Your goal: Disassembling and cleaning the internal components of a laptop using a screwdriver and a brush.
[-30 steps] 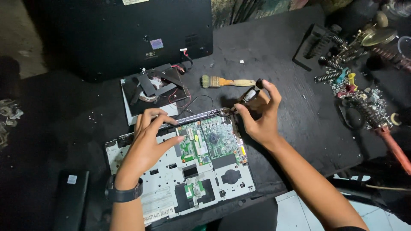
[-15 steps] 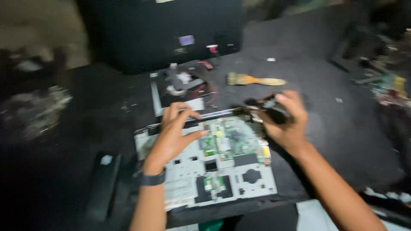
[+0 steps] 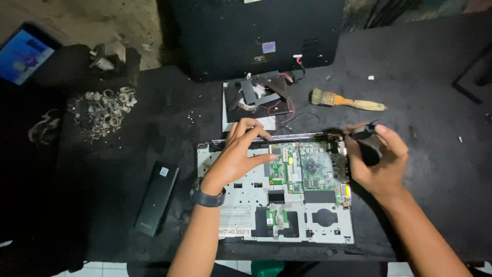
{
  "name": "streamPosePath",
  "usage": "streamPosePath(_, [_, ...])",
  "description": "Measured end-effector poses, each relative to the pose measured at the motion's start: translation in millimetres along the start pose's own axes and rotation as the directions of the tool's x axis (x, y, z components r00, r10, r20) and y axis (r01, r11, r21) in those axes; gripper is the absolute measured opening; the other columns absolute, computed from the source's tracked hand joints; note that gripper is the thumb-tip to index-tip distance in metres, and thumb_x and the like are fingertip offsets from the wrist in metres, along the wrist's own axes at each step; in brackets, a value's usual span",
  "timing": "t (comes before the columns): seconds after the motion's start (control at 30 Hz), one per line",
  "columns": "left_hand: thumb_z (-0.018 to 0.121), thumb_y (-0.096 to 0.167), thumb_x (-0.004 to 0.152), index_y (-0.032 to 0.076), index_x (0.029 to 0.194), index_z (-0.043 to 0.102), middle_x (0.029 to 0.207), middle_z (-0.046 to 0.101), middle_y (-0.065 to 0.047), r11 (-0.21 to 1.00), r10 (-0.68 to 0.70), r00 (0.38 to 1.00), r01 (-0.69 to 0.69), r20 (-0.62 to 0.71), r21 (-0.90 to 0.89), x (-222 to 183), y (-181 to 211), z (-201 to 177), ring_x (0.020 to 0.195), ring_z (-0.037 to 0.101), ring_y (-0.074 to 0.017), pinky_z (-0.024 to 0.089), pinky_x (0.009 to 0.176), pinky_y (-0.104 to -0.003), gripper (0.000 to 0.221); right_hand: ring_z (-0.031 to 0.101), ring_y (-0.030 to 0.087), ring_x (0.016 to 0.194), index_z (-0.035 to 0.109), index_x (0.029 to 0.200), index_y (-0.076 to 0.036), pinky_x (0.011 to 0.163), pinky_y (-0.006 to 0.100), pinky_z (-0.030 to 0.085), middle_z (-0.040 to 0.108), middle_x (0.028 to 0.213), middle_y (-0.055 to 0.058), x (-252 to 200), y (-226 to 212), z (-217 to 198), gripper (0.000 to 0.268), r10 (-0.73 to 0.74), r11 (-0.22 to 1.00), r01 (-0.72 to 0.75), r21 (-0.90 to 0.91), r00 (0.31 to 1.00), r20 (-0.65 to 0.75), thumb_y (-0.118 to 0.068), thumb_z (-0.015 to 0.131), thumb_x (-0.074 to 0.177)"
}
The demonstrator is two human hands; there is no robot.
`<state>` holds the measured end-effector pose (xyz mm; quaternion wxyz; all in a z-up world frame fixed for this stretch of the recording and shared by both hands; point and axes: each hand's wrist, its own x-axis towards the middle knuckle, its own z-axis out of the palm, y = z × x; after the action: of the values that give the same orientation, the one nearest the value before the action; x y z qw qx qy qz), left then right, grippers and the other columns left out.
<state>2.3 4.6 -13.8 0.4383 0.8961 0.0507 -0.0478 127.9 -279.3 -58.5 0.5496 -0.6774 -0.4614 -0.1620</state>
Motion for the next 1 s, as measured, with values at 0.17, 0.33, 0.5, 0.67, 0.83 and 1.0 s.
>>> streamPosePath(0.17, [0.081,0.017,0.085,0.013,0.114,0.064,0.128,0.046,-0.013,0.997,-0.018,1.0,0.019,0.003,-0.077,-0.8,7.5,-1.6,0.131,0.039,-0.04,0.026,0.112,-0.055,0.034,0.064,0.052,0.087,0.045,0.128,0.005,0.076,0.05,0.052,0.058,0.098,0.031,-21.8,20.6,5.6,0.072,0.103,0.969,-0.139,-0.204,0.979,-0.179,0.013,0.093,0.075])
streamPosePath(0.33, [0.081,0.018,0.086,0.011,0.115,0.065,0.129,0.044,-0.015,0.997,-0.052,0.998,0.054,0.036,-0.059,3.0,15.0,-2.7,0.132,0.038,-0.042,0.026,0.112,-0.056,0.033,0.067,0.044,0.082,0.041,0.135,-0.004,0.073,0.05,0.056,0.059,0.102,0.023,-9.0,15.4,9.3,0.081,0.088,0.968,-0.129,-0.215,0.977,-0.193,0.01,0.09,0.073])
streamPosePath(0.5, [0.082,0.017,0.085,0.011,0.114,0.066,0.127,0.046,-0.015,0.999,-0.045,0.999,0.045,0.019,-0.025,1.8,12.0,-2.2,0.131,0.04,-0.0425,0.027,0.112,-0.056,0.035,0.071,0.039,0.075,0.042,0.134,-0.006,0.061,0.045,0.055,0.067,0.095,0.019,-8.0,13.7,13.2,0.079,0.068,0.943,-0.118,-0.31,0.983,-0.17,0.003,0.094,0.075])
streamPosePath(0.67, [0.081,0.018,0.086,0.012,0.115,0.066,0.128,0.046,-0.014,0.997,-0.058,0.998,0.058,0.014,-0.041,-0.1,12.0,-1.5,0.131,0.04,-0.0418,0.028,0.112,-0.057,0.033,0.065,0.044,0.078,0.041,0.136,-0.012,0.066,0.054,0.052,0.061,0.098,0.022,-4.1,15.9,7.0,0.082,0.033,0.964,-0.063,-0.257,0.992,-0.122,0.004,0.091,0.074])
streamPosePath(0.83, [0.08,0.016,0.087,0.008,0.114,0.065,0.128,0.046,-0.016,0.996,-0.064,0.998,0.065,0.017,-0.058,-0.2,19.7,-4.3,0.132,0.037,-0.0441,0.027,0.111,-0.057,0.032,0.066,0.048,0.089,0.041,0.136,-0.004,0.077,0.056,0.053,0.065,0.105,0.026,1.5,6.4,9.0,0.081,-0.026,0.97,-0.006,-0.244,0.991,-0.128,0.008,0.091,0.073])
streamPosePath(1.0, [0.081,0.016,0.086,0.007,0.114,0.065,0.127,0.046,-0.017,0.996,-0.063,0.998,0.064,0.011,-0.057,0.1,23.3,-5.8,0.132,0.037,-0.0443,0.026,0.111,-0.057,0.033,0.066,0.045,0.08,0.041,0.136,-0.007,0.068,0.055,0.054,0.064,0.095,0.022,-8.3,15.4,8.0,0.08,0.005,0.96,-0.037,-0.276,0.993,-0.118,0.007,0.09,0.075])
